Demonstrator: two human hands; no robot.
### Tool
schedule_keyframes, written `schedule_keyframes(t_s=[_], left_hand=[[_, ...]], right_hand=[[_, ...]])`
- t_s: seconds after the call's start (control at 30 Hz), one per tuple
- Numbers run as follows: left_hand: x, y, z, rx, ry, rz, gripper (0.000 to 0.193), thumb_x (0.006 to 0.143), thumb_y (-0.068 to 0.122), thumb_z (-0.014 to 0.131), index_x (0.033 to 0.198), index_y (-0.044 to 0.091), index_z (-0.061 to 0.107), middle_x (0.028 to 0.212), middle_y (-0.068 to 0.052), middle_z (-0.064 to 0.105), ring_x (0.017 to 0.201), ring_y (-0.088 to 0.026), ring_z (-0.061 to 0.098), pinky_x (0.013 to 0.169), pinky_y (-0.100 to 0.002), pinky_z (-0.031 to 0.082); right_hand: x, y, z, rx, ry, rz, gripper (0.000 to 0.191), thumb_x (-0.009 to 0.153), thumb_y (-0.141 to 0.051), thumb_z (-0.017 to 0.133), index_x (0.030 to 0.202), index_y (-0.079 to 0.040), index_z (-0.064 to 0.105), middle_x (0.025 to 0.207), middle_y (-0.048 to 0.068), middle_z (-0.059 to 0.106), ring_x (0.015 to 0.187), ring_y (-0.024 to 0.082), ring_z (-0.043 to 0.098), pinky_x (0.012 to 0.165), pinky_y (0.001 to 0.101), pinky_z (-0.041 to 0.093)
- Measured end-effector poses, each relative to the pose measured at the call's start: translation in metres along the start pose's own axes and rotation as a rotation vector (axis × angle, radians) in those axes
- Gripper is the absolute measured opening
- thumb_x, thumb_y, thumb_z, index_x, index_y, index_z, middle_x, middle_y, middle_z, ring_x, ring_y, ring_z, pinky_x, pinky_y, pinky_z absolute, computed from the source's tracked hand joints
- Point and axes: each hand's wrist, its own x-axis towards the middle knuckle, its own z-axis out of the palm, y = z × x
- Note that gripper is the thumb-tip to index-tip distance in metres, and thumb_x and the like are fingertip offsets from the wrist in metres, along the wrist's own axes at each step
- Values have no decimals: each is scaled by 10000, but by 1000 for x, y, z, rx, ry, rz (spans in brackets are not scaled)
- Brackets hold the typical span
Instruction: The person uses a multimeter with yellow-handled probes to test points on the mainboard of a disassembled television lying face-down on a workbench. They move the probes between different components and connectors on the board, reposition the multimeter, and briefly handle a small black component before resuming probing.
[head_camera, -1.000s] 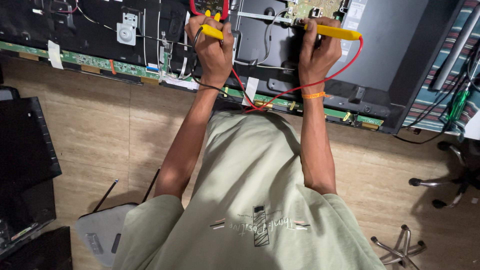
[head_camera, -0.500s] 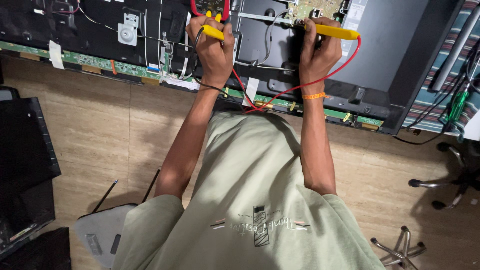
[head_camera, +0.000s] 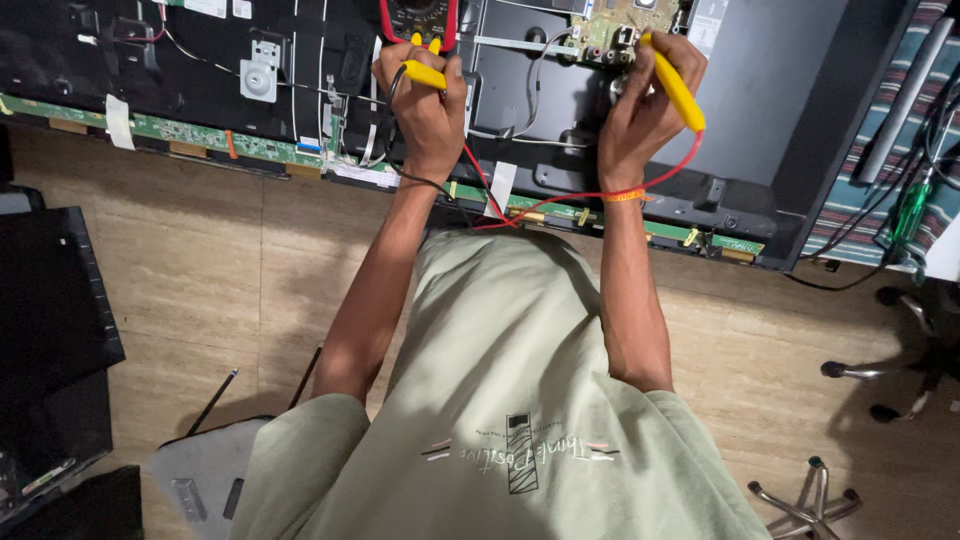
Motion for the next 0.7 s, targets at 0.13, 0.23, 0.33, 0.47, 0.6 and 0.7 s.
schedule_keyframes(t_s=[0.13, 0.23, 0.33, 0.47, 0.6, 0.7], left_hand=[[1, 1, 0, -2, 6, -6, 183, 999, 119, 679, 886, 43, 555, 936, -92, 573, 1066, -311, 479, 974, -486, 377], [2, 2, 0, -7, 11, -10, 184, 996, 114, 680, 888, 40, 549, 939, -95, 574, 1067, -316, 480, 971, -484, 379], [1, 3, -1, -10, 7, -17, 186, 998, 116, 679, 893, 40, 546, 941, -97, 565, 1065, -318, 478, 983, -483, 387], [0, 3, -1, -1, 6, -14, 174, 994, 123, 674, 896, 40, 557, 941, -90, 572, 1054, -317, 479, 980, -488, 384], [-1, 2, 0, 0, 10, -10, 179, 1009, 134, 670, 907, 42, 555, 964, -108, 560, 1062, -315, 476, 994, -487, 399], [0, 1, 0, 0, 8, -6, 170, 1007, 131, 667, 909, 42, 561, 967, -107, 563, 1065, -313, 479, 989, -488, 401]], right_hand=[[-1, -2, 2, 97, -31, 155, 190, 1122, -126, 630, 1264, 1, 620, 1204, 105, 662, 998, 151, 662, 823, 281, 575], [-1, -2, 3, 68, -35, 223, 175, 1096, -98, 644, 1238, 4, 639, 1164, 101, 694, 928, 139, 657, 781, 259, 538], [-1, 1, 4, 83, -29, 163, 166, 1115, -96, 643, 1241, 9, 618, 1177, 100, 682, 1009, 149, 693, 883, 265, 585], [-1, 2, 4, 38, -40, 128, 167, 1118, -108, 645, 1231, 11, 615, 1172, 101, 693, 1021, 145, 700, 906, 277, 590], [3, -2, 1, 153, -61, 196, 174, 1117, -128, 655, 1210, 15, 619, 1148, 95, 701, 985, 120, 691, 858, 270, 596], [9, -6, -1, 102, -49, 226, 167, 1108, -152, 683, 1141, 1, 625, 1023, 50, 686, 851, 76, 648, 723, 243, 550]])
